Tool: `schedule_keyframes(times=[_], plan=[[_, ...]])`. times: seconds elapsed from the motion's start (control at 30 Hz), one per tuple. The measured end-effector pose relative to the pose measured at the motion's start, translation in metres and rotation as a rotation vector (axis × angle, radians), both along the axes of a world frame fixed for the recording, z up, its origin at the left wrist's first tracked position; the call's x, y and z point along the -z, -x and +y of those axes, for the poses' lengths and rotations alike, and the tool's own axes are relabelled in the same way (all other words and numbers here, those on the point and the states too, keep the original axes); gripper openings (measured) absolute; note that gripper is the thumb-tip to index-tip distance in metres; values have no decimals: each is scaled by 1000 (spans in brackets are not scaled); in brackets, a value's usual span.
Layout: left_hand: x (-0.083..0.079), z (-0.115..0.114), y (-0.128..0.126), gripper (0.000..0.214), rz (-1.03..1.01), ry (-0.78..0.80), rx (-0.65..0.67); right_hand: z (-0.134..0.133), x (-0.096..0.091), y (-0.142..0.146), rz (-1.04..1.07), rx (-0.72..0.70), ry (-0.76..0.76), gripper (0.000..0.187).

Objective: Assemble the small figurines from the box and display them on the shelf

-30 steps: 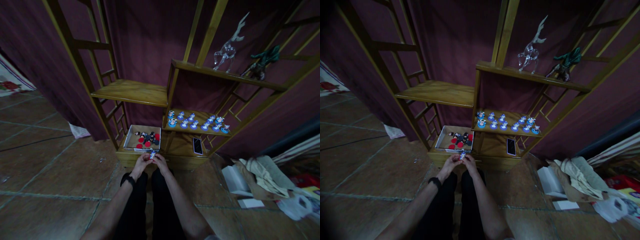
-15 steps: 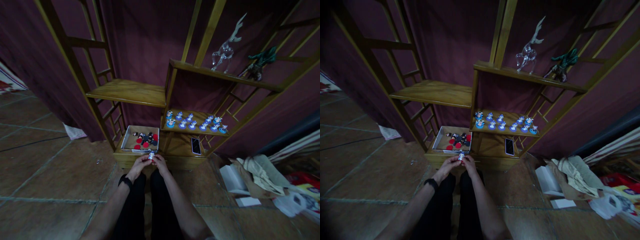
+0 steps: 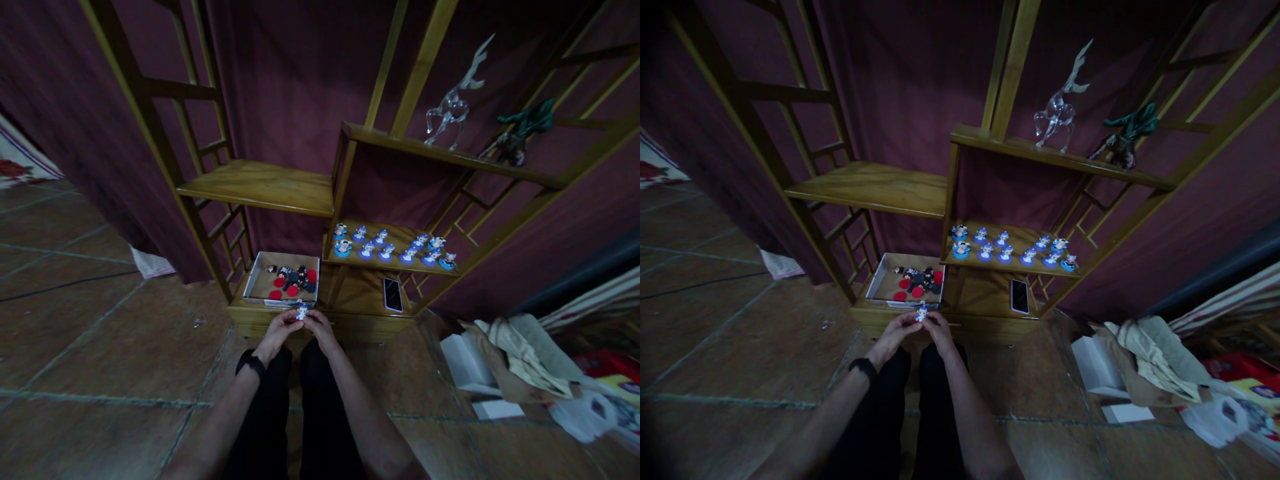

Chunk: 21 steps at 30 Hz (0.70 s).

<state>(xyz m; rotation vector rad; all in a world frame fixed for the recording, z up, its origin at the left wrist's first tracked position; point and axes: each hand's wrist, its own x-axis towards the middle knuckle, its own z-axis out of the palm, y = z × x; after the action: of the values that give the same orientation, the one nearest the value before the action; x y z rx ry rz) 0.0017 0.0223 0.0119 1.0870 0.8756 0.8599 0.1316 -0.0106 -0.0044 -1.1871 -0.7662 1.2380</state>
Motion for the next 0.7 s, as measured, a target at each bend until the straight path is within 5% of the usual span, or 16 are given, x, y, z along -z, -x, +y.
schedule_keyframes(times=[0.23,0.4,0.7], plan=[[14,1,-8,32,128,-190,-89,0,2,2,-17,-12,-43,31],[14,-4,-11,24,416,-430,-122,0,1,4,-30,-39,-107,27],[-7,-28,-6,47,757,-832,140,-1,7,0,-35,52,-61,24]])
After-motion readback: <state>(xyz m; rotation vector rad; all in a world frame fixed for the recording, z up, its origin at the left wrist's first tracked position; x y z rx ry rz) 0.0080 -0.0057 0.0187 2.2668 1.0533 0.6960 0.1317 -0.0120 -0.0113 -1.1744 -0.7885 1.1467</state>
